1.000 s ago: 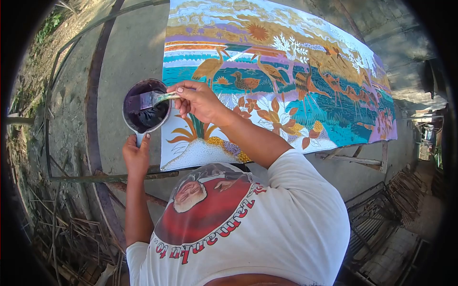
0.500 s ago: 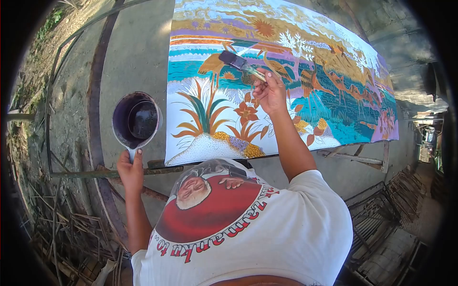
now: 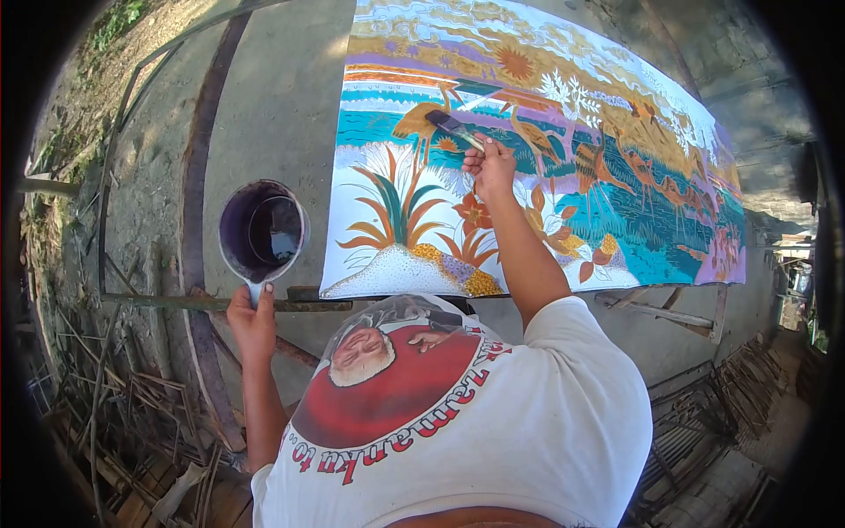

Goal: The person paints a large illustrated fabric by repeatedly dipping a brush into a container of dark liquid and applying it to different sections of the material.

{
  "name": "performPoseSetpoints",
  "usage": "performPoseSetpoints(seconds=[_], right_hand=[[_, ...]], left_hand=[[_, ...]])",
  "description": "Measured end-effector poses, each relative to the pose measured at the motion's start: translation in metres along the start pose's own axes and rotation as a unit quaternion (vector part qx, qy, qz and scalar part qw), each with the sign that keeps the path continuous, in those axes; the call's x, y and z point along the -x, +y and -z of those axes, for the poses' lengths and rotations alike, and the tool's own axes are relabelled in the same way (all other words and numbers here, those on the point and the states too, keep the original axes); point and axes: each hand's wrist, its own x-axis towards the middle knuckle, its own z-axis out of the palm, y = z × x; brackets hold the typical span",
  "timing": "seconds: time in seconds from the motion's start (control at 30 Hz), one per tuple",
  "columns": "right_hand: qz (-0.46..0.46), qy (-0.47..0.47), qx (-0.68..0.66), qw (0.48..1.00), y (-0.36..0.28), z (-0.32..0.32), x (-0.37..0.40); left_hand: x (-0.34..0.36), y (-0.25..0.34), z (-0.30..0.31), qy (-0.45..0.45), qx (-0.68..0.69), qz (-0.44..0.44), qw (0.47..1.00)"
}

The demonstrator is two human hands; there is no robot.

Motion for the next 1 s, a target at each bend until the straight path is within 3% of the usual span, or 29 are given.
performPoseSetpoints(seconds=[0.33, 0.7, 0.83, 0.9, 1.0], right_hand=[[-0.029, -0.062, 0.044, 0.997, 0.038, -0.127, 0.006], [0.021, -0.036, 0.120, 0.992, 0.000, -0.053, -0.008], [0.008, -0.072, 0.095, 0.993, 0.014, -0.079, -0.007], [0.001, -0.079, 0.104, 0.991, 0.023, -0.101, -0.005], [-0.006, -0.094, 0.113, 0.989, 0.037, -0.131, -0.007]], left_hand=[[0.012, 0.004, -0.004, 0.007, 0.015, 0.006, 1.000], [0.023, -0.004, 0.002, 0.024, 0.044, 0.039, 0.998], [0.023, -0.003, 0.003, 0.028, 0.050, 0.046, 0.997], [0.020, -0.018, 0.006, 0.027, 0.021, -0.014, 0.999], [0.024, -0.002, 0.005, 0.032, 0.046, 0.025, 0.998]])
